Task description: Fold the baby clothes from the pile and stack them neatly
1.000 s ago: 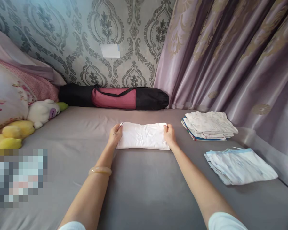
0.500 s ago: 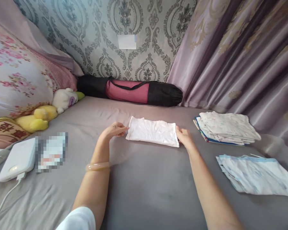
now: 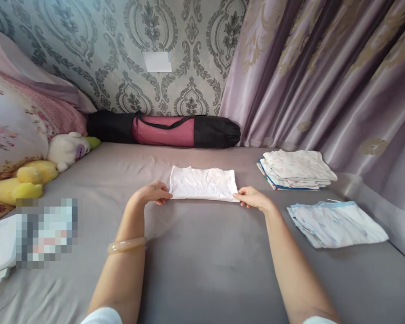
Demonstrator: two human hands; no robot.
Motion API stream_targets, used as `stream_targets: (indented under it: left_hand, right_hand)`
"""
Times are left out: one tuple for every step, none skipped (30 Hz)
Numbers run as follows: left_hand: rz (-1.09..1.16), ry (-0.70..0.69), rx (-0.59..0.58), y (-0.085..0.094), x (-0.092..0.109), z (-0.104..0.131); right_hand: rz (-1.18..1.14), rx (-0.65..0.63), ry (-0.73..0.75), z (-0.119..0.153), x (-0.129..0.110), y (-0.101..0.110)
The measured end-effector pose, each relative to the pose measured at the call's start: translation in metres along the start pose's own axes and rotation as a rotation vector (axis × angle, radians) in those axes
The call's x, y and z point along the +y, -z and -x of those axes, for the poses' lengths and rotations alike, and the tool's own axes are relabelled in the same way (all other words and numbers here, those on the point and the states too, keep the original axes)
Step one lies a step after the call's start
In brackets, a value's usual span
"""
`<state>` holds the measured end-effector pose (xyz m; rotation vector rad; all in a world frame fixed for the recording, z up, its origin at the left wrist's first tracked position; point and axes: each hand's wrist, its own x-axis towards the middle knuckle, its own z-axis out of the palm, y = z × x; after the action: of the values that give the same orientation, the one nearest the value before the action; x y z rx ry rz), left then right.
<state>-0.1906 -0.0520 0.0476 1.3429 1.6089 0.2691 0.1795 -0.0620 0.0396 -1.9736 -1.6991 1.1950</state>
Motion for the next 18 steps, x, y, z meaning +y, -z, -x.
stream_targets:
  left_hand:
    - [0.010,-0.017,0.004,-0.001,0.001,0.001]
    - [0.012,-0.035,0.008,-0.001,0.002,0.002]
    - [0.014,-0.056,0.017,-0.001,0.003,0.003]
    - [0.022,-0.082,0.030,-0.001,0.004,0.005]
    - [0.041,-0.112,0.043,0.000,0.005,0.006]
    - [0.073,-0.140,0.053,0.001,0.006,0.007]
    - [0.118,-0.165,0.058,0.002,0.006,0.008]
    - [0.175,-0.183,0.060,0.002,0.006,0.008]
    - [0.242,-0.193,0.059,0.003,0.006,0.008]
    - [0.312,-0.192,0.059,0.003,0.005,0.007]
    - [0.384,-0.184,0.060,0.003,0.005,0.006]
    - [0.453,-0.173,0.056,0.003,0.004,0.004]
    - [0.515,-0.165,0.047,0.003,0.003,0.003]
    - [0.566,-0.160,0.026,0.003,0.001,0.002]
    - [0.602,-0.160,-0.005,0.003,0.000,0.001]
    - [0.617,-0.162,-0.040,0.002,-0.001,0.001]
    - [0.609,-0.162,-0.076,0.002,-0.003,0.001]
    - [0.576,-0.160,-0.100,0.002,-0.004,0.002]
  right_hand:
    - [-0.013,-0.001,0.013,0.000,0.001,0.000]
    - [-0.023,0.004,0.022,-0.001,0.002,0.001]
    - [-0.036,0.015,0.034,-0.002,0.003,0.001]
    - [-0.055,0.027,0.052,-0.002,0.004,0.002]
    - [-0.084,0.032,0.075,-0.003,0.005,0.002]
    - [-0.127,0.031,0.102,-0.004,0.005,0.003]
    - [-0.181,0.023,0.125,-0.004,0.005,0.003]
    - [-0.238,0.008,0.139,-0.004,0.004,0.003]
    - [-0.290,-0.011,0.137,-0.003,0.004,0.004]
    - [-0.336,-0.026,0.122,-0.002,0.002,0.004]
    - [-0.375,-0.037,0.099,-0.001,0.001,0.004]
    - [-0.406,-0.044,0.072,0.000,0.000,0.003]
    - [-0.435,-0.050,0.048,0.001,-0.002,0.003]
    - [-0.462,-0.052,0.026,0.002,-0.003,0.002]
    - [-0.485,-0.053,0.005,0.003,-0.005,0.002]
    - [-0.496,-0.051,-0.019,0.004,-0.006,0.001]
    - [-0.494,-0.045,-0.043,0.004,-0.007,0.001]
    - [-0.481,-0.035,-0.065,0.004,-0.007,0.000]
